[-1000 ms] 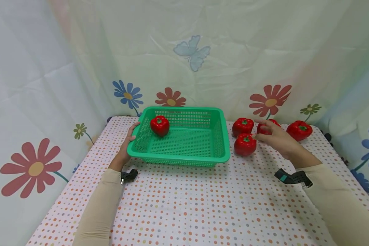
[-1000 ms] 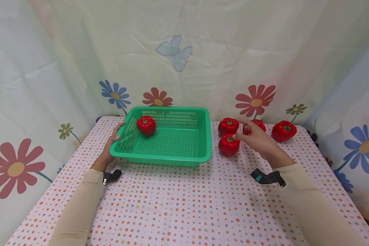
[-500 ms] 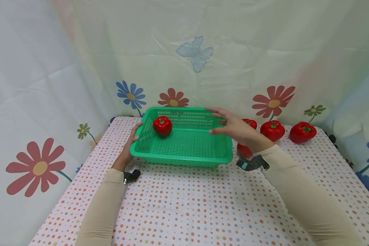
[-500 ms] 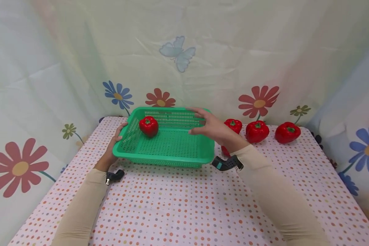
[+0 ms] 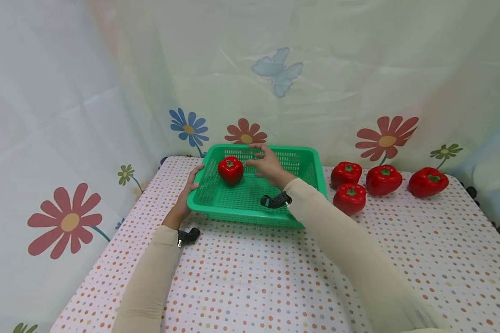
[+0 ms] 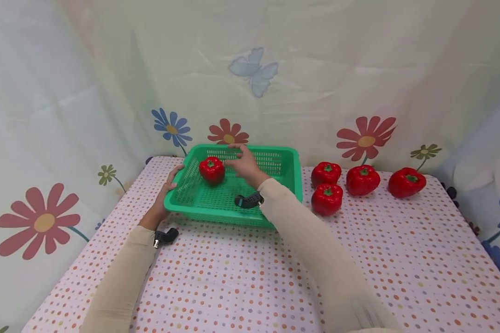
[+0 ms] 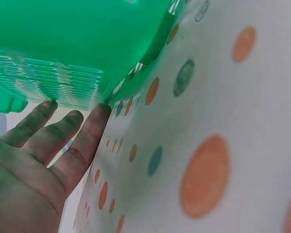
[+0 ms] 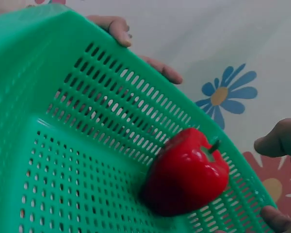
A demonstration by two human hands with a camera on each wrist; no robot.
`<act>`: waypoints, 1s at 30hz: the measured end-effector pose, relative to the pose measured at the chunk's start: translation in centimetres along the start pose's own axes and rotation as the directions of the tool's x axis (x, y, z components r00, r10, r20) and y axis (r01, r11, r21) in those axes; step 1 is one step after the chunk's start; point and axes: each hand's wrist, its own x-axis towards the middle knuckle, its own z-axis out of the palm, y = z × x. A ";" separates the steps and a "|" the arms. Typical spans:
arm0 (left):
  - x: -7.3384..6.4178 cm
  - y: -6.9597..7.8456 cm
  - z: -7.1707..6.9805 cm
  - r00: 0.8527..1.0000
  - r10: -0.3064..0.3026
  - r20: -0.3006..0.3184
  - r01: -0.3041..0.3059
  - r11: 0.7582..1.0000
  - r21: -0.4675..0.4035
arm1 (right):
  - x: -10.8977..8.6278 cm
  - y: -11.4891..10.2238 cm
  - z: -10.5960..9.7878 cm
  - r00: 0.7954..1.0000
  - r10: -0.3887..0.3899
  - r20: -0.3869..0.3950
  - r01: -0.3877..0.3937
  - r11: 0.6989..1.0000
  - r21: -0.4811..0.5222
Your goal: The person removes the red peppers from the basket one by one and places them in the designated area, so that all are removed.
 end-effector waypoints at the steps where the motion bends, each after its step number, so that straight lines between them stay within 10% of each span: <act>1: 0.1 0.0 0.1 1.000 0.002 -0.001 -0.002 1.000 -0.002 | 0.3 0.1 0.3 1.000 -0.003 -0.014 0.003 1.000 0.015; 30: -0.1 0.2 -0.1 1.000 0.010 0.001 -0.010 1.000 0.013 | 4.3 2.1 3.9 0.999 0.033 0.041 -0.016 0.935 -0.353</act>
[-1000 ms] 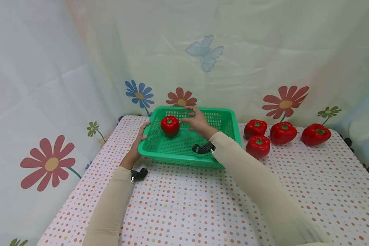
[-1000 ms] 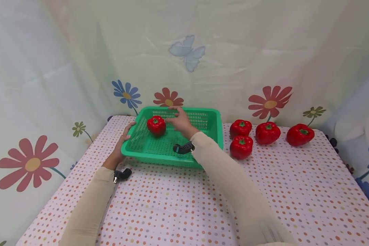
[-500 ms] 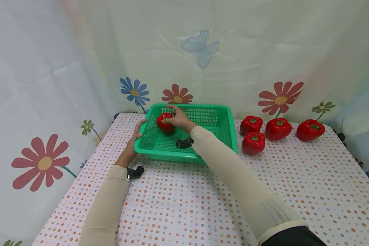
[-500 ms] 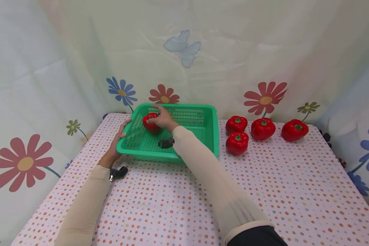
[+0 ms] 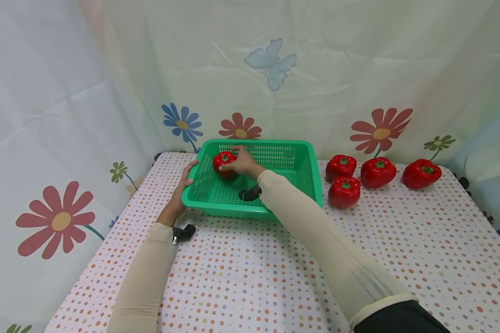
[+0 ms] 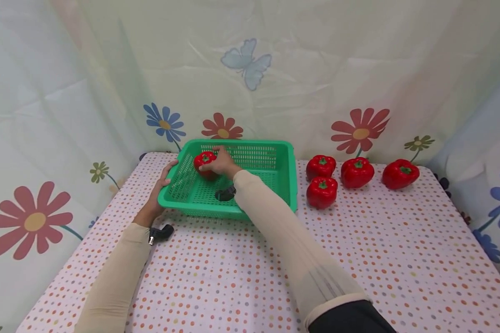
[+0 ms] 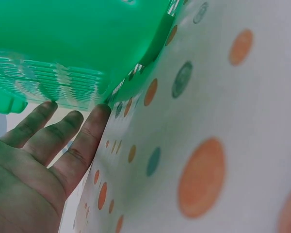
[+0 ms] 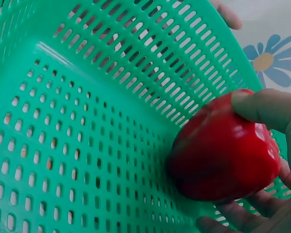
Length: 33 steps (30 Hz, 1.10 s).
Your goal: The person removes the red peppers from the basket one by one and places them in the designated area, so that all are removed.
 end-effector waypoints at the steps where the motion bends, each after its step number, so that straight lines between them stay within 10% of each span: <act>1: 0.0 0.0 0.0 1.000 0.001 -0.001 -0.001 1.000 0.002 | 0.1 0.0 0.0 1.000 0.005 -0.004 -0.005 1.000 0.006; 20: -0.2 -0.1 -0.2 1.000 -0.016 -0.020 0.016 1.000 -0.011 | 0.2 -0.2 0.2 0.998 -0.035 -0.044 0.031 0.997 -0.077; 33: 0.1 0.0 0.0 1.000 -0.015 -0.009 0.015 0.999 -0.049 | -1.1 -1.7 -1.7 0.992 -0.072 -0.108 0.077 0.996 0.042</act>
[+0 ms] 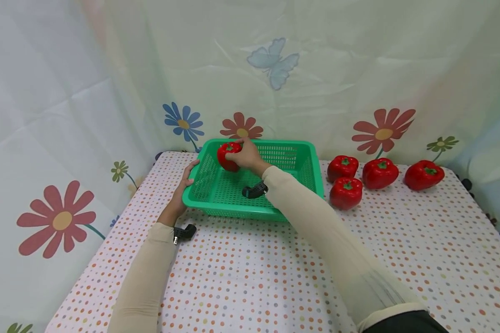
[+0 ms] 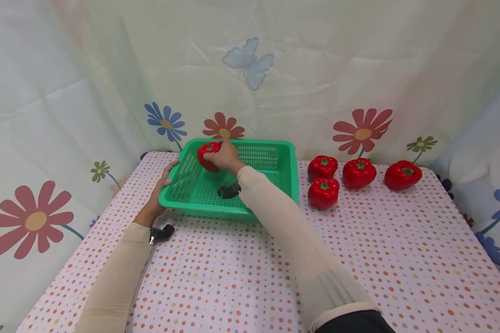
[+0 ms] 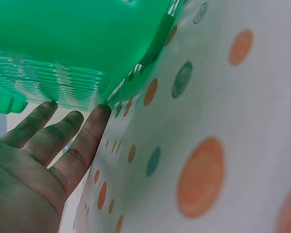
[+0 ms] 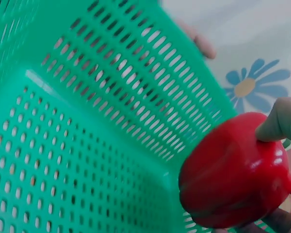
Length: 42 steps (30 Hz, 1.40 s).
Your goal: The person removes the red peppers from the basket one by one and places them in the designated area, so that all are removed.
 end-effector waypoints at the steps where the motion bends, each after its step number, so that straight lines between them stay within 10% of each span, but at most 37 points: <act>1: 0.0 -0.1 0.0 1.000 0.001 0.000 -0.001 1.000 0.002 | -0.2 -0.3 -0.2 1.000 -0.008 -0.005 0.008 1.000 0.008; 21: -0.3 -0.7 0.4 1.000 0.012 0.012 -0.012 1.000 0.006 | -10.0 -3.4 -11.1 0.996 -0.061 -0.069 0.064 0.997 0.050; 42: -0.2 0.2 0.2 1.000 0.004 -0.006 -0.004 1.000 -0.021 | -22.4 5.7 -23.5 0.942 0.051 -0.333 -0.107 0.983 -0.151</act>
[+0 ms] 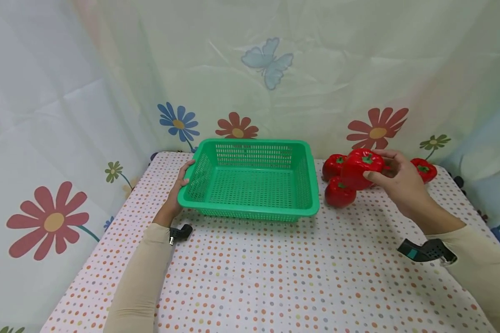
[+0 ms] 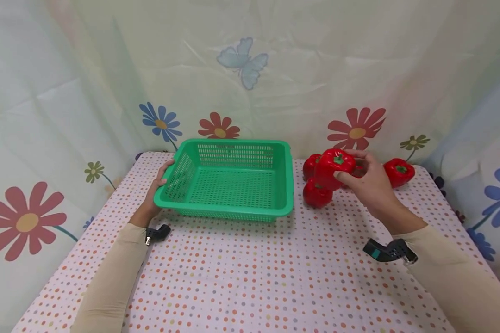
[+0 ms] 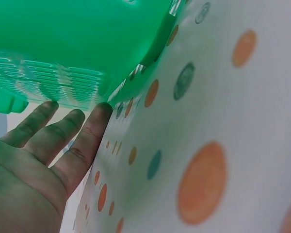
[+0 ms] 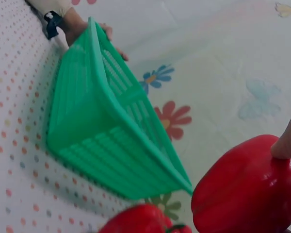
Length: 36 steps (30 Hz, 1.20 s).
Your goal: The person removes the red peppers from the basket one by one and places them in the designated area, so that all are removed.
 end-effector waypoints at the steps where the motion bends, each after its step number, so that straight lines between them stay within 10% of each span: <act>1: 0.0 0.0 0.0 1.000 -0.003 0.000 0.003 1.000 0.002 | -0.2 0.6 -0.4 1.000 0.009 -0.023 -0.009 1.000 -0.007; 9: -0.4 0.1 -0.3 1.000 -0.004 0.009 0.003 1.000 0.016 | -1.2 6.0 -2.6 0.992 0.059 -0.107 -0.061 0.998 -0.008; 24: -0.5 -0.1 -0.5 1.000 -0.008 0.004 0.008 1.000 -0.012 | 0.9 15.1 -0.5 0.986 0.119 -0.113 -0.126 0.990 -0.057; 36: -0.7 -0.3 -1.3 0.999 -0.043 0.004 0.043 0.998 0.044 | 1.5 17.2 -0.1 0.977 0.116 -0.180 -0.134 0.987 -0.089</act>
